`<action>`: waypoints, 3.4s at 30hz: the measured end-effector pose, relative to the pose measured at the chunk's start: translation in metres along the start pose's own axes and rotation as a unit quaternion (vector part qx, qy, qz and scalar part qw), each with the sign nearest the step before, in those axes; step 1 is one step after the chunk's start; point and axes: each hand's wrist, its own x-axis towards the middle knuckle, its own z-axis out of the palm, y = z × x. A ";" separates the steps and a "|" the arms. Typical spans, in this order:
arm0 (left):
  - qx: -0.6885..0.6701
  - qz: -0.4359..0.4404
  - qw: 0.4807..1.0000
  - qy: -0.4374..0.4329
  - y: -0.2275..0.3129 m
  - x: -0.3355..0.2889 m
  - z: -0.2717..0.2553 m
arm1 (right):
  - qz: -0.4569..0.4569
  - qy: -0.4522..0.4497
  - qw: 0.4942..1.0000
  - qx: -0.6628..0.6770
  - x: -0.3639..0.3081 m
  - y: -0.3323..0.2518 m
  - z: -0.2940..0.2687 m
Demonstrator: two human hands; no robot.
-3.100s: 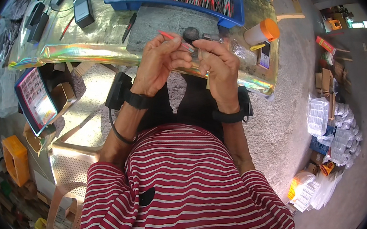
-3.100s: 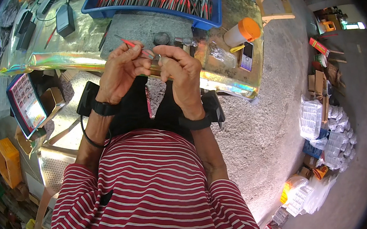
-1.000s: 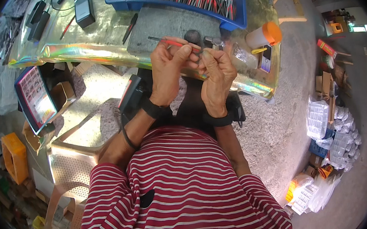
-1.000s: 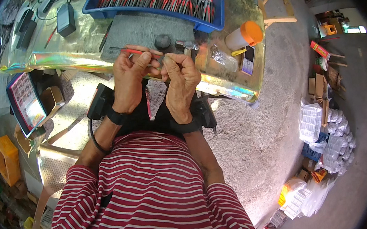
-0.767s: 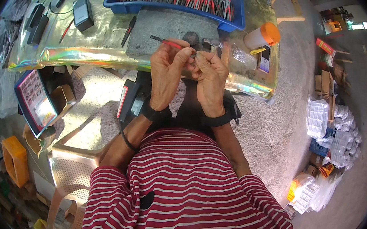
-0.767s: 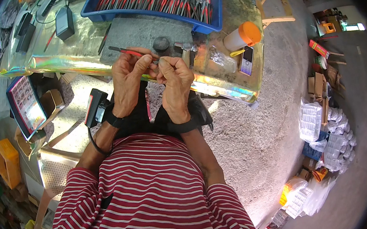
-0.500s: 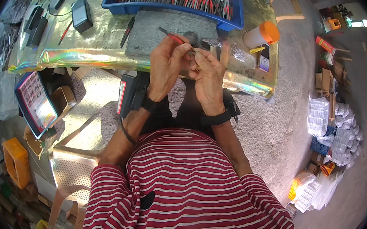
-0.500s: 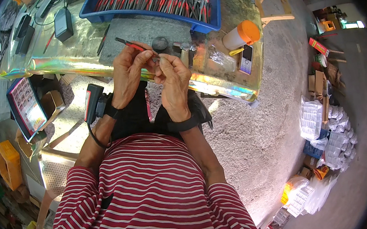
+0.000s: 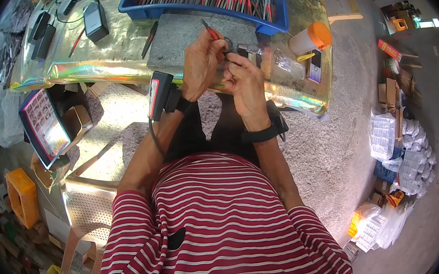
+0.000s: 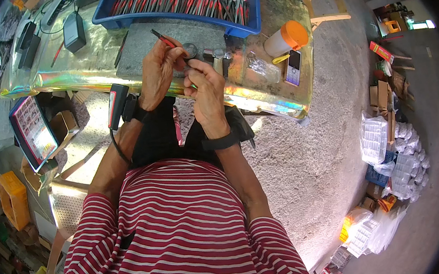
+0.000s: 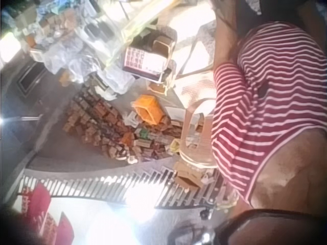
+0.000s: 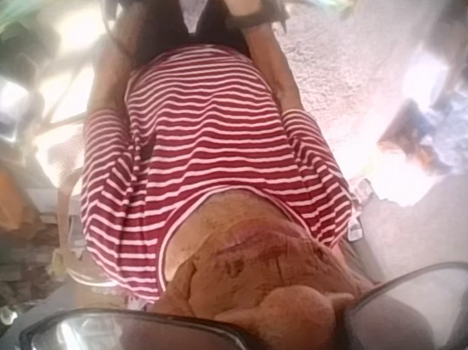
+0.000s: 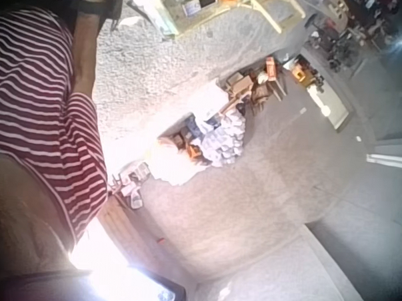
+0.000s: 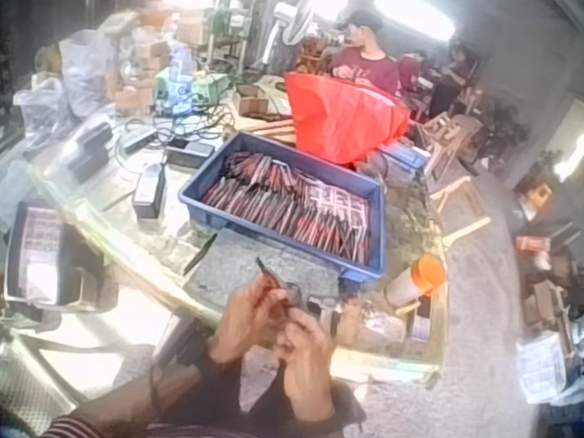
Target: The person assembles small metal and wire components by holding them against a wooden support and striking them with a small hammer, picking new wires from a blue tray.
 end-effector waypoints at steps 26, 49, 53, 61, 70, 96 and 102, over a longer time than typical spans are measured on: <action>0.035 -0.051 0.997 -0.041 -0.020 0.017 -0.001 | 0.010 0.059 0.969 -0.242 -0.018 0.012 -0.080; 0.160 0.045 0.979 -0.117 -0.019 0.021 -0.005 | 0.113 -0.017 0.993 -0.013 -0.013 0.005 -0.062; 0.170 0.109 0.969 -0.143 -0.018 0.022 -0.005 | 0.101 0.026 0.993 -0.053 -0.016 -0.003 -0.057; 0.194 0.113 0.962 -0.154 -0.014 0.021 -0.005 | 0.031 0.035 0.975 -0.219 -0.029 -0.044 -0.041; 0.204 0.104 0.954 -0.192 -0.006 0.020 -0.007 | -0.231 -0.026 0.851 -0.470 -0.047 -0.107 -0.009; 0.214 0.130 0.948 -0.196 -0.008 0.016 -0.007 | -0.388 0.010 0.711 -0.586 -0.060 -0.122 0.005; 0.202 0.169 0.951 -0.162 -0.017 0.018 -0.001 | -0.368 0.024 0.674 -0.640 -0.051 -0.099 -0.012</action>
